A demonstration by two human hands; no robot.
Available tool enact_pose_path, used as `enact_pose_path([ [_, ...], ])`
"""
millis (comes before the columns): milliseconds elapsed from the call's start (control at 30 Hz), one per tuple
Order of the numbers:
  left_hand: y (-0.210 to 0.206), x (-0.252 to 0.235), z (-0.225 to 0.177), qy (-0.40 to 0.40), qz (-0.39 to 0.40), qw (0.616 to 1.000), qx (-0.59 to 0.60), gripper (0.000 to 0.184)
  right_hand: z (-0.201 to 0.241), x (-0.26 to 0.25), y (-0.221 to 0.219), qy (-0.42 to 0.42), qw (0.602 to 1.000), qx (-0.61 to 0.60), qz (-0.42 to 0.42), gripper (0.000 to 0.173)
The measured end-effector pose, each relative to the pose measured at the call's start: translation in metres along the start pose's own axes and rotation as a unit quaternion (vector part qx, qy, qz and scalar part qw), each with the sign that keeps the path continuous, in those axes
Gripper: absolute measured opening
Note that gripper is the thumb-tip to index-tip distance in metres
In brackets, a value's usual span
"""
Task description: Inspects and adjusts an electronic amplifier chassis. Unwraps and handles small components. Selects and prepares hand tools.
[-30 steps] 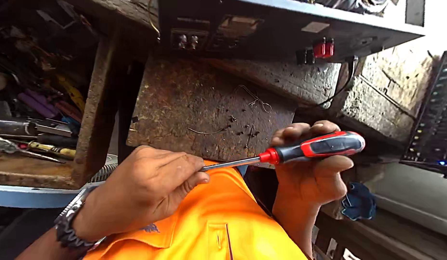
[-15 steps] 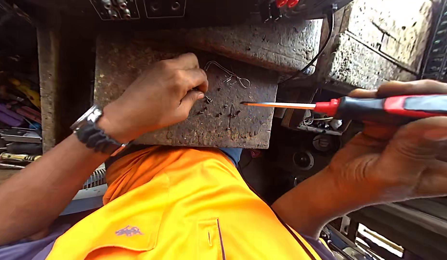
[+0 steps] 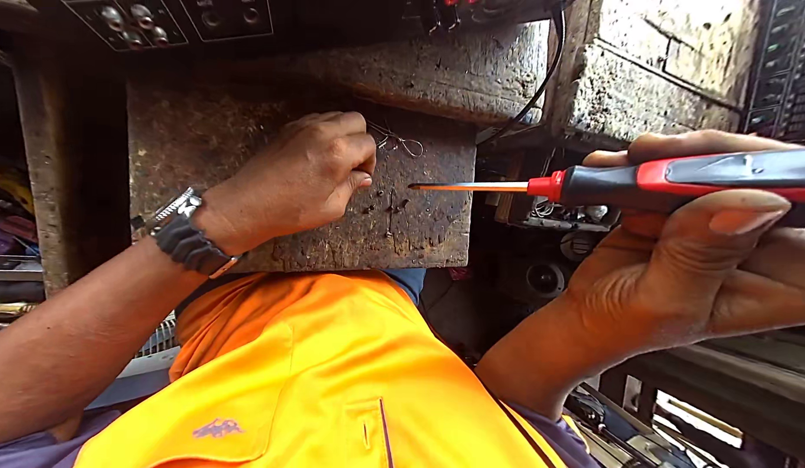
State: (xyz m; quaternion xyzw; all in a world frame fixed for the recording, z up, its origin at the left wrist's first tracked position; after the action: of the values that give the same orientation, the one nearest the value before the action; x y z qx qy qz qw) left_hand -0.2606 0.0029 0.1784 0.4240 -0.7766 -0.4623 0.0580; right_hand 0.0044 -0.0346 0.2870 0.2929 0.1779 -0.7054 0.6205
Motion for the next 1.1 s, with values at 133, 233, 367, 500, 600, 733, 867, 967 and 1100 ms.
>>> enact_pose_path([
  [133,0.029,0.013,-0.003,0.079,-0.084,0.989,0.092,0.012,-0.002,-0.004,-0.004,0.003,0.999,-0.032,-0.009,0.049],
  [233,0.039,0.032,-0.006,0.112,-0.141,0.97,0.163,0.01,0.0,-0.011,-0.015,0.003,0.998,-0.066,-0.008,0.048],
  [367,0.045,0.06,-0.016,0.129,-0.219,0.927,0.274,0.024,0.007,-0.023,-0.042,-0.027,0.995,-0.092,0.028,0.042],
  [500,0.053,0.074,-0.025,0.105,-0.259,0.924,0.261,0.02,0.01,-0.037,-0.069,-0.023,0.986,-0.129,0.1,0.036],
  [600,0.063,0.082,-0.037,0.077,-0.275,0.934,0.216,0.017,0.015,-0.046,-0.087,-0.016,0.981,-0.147,0.124,0.043],
  [733,0.074,0.096,-0.049,0.057,-0.292,0.936,0.187,0.016,0.023,-0.052,-0.103,-0.008,0.975,-0.168,0.144,0.054],
  [867,0.072,0.109,-0.056,0.047,-0.267,0.948,0.17,0.017,0.034,-0.045,-0.104,-0.018,0.971,-0.179,0.157,0.06],
  [967,0.063,0.112,-0.06,0.036,-0.25,0.953,0.165,0.017,0.041,-0.032,-0.094,-0.02,0.973,-0.168,0.154,0.061],
  [1100,0.049,0.114,-0.062,0.015,-0.231,0.953,0.194,0.017,0.046,-0.022,-0.083,-0.007,0.974,-0.135,0.184,0.063],
])
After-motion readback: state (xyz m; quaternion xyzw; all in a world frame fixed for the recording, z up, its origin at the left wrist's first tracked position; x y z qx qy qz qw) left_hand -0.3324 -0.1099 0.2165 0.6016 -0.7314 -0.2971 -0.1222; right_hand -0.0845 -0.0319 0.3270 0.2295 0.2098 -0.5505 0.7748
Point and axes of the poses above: each hand's wrist, its own x-axis away from the middle knuckle, its own y-axis out of the back of the hand, z = x × y, the point moved 5 cm from there along -x, towards the middle knuckle, and after that the axes turned 7 degrees about -y, right-handed, at the moved point
